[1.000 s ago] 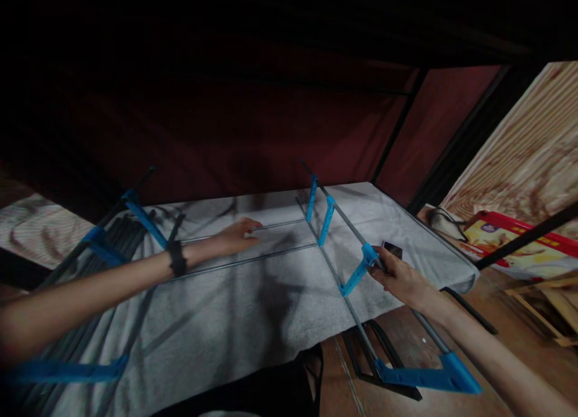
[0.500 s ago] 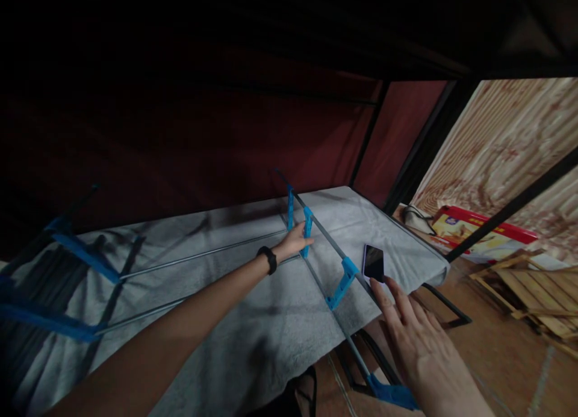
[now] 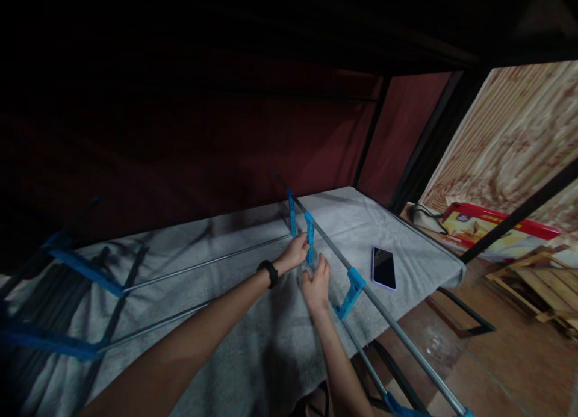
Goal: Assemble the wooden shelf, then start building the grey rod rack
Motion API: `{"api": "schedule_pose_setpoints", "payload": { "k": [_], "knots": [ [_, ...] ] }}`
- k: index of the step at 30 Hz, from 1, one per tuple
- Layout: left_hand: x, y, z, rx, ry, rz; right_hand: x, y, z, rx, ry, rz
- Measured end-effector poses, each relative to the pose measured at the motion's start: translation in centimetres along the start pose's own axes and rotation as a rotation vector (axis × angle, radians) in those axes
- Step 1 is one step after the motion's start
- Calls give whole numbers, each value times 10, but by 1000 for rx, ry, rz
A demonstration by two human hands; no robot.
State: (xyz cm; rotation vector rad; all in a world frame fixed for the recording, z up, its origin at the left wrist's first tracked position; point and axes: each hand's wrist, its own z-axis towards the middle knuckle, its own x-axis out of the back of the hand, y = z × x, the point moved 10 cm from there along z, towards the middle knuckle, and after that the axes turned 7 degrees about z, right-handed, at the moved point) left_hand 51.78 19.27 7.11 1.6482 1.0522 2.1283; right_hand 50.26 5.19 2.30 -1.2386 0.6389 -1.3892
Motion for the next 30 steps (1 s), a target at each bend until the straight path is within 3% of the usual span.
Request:
{"api": "schedule_pose_setpoints", "payload": {
  "k": [2, 6, 10, 13, 16, 21, 30],
  "knots": [
    [-1, -12, -7, -6, -6, 21, -21, 5, 31, -3, -18, 12],
    [-1, -61, -43, 36, -4, 79, -52, 8, 68, -46, -221, -14],
    [5, -121, -101, 65, 13, 222, -44, 22, 82, -106, -192, -69],
    [14, -148, -131, 78, 15, 371, -32, 32, 82, -134, -161, -105],
    [18, -151, -139, 71, -47, 471, -28, 32, 80, -121, -163, -112],
    [18, -133, -138, 42, -212, 555, -24, 28, 77, -113, -126, -104],
    [21, -117, -150, 20, -189, 483, -15, 25, 71, -124, -84, -41]
  ]
}}
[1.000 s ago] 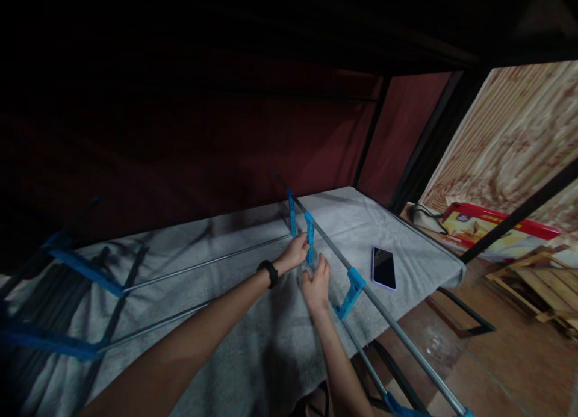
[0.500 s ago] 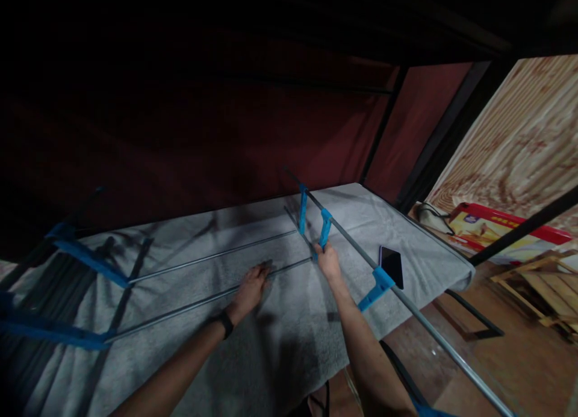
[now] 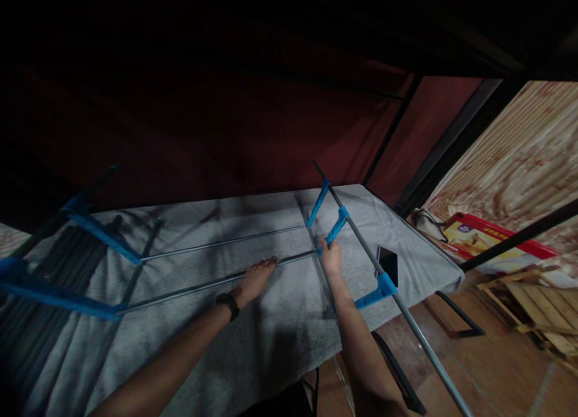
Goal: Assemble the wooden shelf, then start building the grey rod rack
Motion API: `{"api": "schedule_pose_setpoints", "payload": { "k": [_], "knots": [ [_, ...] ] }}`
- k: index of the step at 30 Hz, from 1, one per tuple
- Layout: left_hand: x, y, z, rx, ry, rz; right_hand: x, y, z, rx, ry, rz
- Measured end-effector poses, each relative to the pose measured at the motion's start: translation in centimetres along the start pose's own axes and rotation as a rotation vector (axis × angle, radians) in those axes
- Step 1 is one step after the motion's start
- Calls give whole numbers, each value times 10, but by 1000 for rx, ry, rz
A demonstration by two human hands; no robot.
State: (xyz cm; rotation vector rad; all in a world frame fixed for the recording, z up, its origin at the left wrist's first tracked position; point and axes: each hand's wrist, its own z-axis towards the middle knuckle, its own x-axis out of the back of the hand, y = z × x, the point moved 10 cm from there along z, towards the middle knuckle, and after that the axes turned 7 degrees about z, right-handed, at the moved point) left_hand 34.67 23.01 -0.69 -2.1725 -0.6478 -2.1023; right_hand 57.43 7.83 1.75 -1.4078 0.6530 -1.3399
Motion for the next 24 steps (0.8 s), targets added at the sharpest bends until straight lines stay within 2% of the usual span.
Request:
{"api": "schedule_pose_setpoints", "payload": {
  "k": [11, 24],
  "knots": [
    [-12, -2, -7, 29, -17, -38, 8, 3, -16, -41, 15, 19],
    [-14, 1, -6, 0, -17, 6, -1, 8, -16, -47, 15, 10]
  ]
}}
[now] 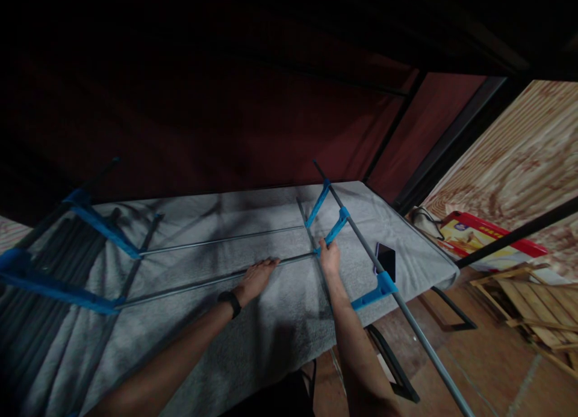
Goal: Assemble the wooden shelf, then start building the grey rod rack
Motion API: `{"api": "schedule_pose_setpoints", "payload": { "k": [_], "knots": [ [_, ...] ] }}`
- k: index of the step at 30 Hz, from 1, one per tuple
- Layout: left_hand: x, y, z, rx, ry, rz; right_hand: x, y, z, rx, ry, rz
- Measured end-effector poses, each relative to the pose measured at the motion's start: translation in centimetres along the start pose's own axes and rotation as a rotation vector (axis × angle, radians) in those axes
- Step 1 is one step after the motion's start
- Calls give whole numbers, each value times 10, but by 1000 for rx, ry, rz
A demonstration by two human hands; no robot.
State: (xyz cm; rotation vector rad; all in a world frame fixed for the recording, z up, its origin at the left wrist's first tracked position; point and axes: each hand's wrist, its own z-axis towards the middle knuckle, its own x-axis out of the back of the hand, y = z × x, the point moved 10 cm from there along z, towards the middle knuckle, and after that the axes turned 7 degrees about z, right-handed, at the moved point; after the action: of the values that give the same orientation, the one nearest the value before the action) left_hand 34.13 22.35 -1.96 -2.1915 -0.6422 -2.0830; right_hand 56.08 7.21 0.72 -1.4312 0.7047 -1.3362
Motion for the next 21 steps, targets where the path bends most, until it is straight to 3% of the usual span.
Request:
{"api": "schedule_pose_setpoints", "payload": {
  "k": [14, 21],
  "knots": [
    [-13, -8, -1, 11, -51, -60, -4, 2, -8, -33, -39, -3],
    [-6, -2, -7, 14, -44, -17, -6, 2, -16, -56, -18, -9]
  ]
}}
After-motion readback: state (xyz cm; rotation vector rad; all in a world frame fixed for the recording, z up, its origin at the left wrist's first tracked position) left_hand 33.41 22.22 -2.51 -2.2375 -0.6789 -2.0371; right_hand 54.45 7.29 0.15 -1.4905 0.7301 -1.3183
